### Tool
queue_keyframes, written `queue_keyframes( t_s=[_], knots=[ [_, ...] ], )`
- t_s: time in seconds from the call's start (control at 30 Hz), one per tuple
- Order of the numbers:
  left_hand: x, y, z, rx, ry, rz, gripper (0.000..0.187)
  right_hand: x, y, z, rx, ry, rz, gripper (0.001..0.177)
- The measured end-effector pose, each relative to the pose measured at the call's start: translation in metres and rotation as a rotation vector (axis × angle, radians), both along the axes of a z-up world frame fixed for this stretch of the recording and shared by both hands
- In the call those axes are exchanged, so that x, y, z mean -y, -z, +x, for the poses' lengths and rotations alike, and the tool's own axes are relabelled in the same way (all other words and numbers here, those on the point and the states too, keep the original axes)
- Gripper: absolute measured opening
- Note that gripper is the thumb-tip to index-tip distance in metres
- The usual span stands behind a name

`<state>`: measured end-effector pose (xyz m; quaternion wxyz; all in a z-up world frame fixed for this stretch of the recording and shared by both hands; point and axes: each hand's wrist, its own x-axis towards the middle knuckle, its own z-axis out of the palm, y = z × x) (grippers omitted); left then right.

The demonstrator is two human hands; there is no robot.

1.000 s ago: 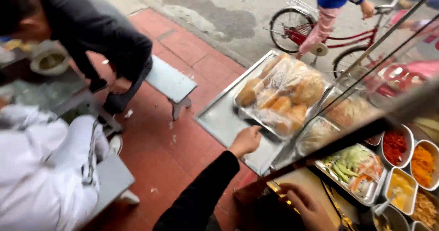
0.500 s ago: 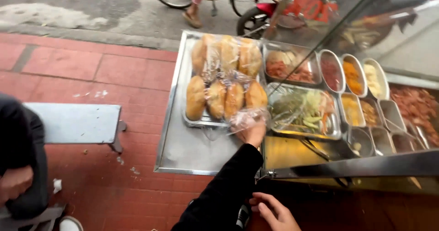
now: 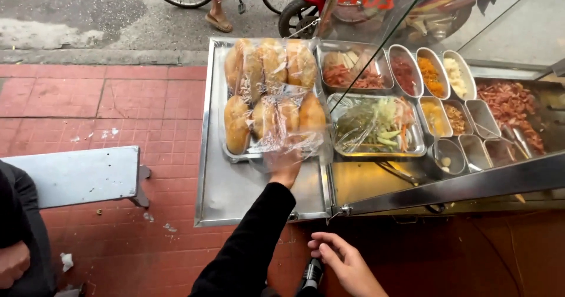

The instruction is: The person prepares two sandwiches at a street food stall. They cut baguettes with scissors, apply butter and sauces, add sliced meat from a vertical rotisserie, and toast the assembled sandwiches on a small press.

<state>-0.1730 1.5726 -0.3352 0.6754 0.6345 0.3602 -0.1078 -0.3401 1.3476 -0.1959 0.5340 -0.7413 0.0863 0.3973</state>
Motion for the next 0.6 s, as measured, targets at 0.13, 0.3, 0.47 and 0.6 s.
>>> queue_keyframes(
  t_s=[0.13, 0.3, 0.47, 0.6],
  knots=[
    [0.010, 0.105, 0.027, 0.135, 0.376, 0.368, 0.048, -0.010, -0.002, 0.002, 0.004, -0.017, -0.014, 0.046],
    [-0.002, 0.123, 0.050, 0.083, 0.494, 0.530, 0.049, -0.017, -0.013, 0.006, 0.038, 0.001, 0.028, 0.047],
    [-0.010, 0.092, 0.018, 0.474, 0.128, 0.330, 0.023, -0.019, -0.006, 0.009, 0.011, 0.066, 0.064, 0.045],
    [0.023, -0.032, -0.078, 0.337, -0.044, 0.511, 0.033, -0.049, 0.011, 0.031, -0.019, 0.193, 0.113, 0.048]
  ],
)
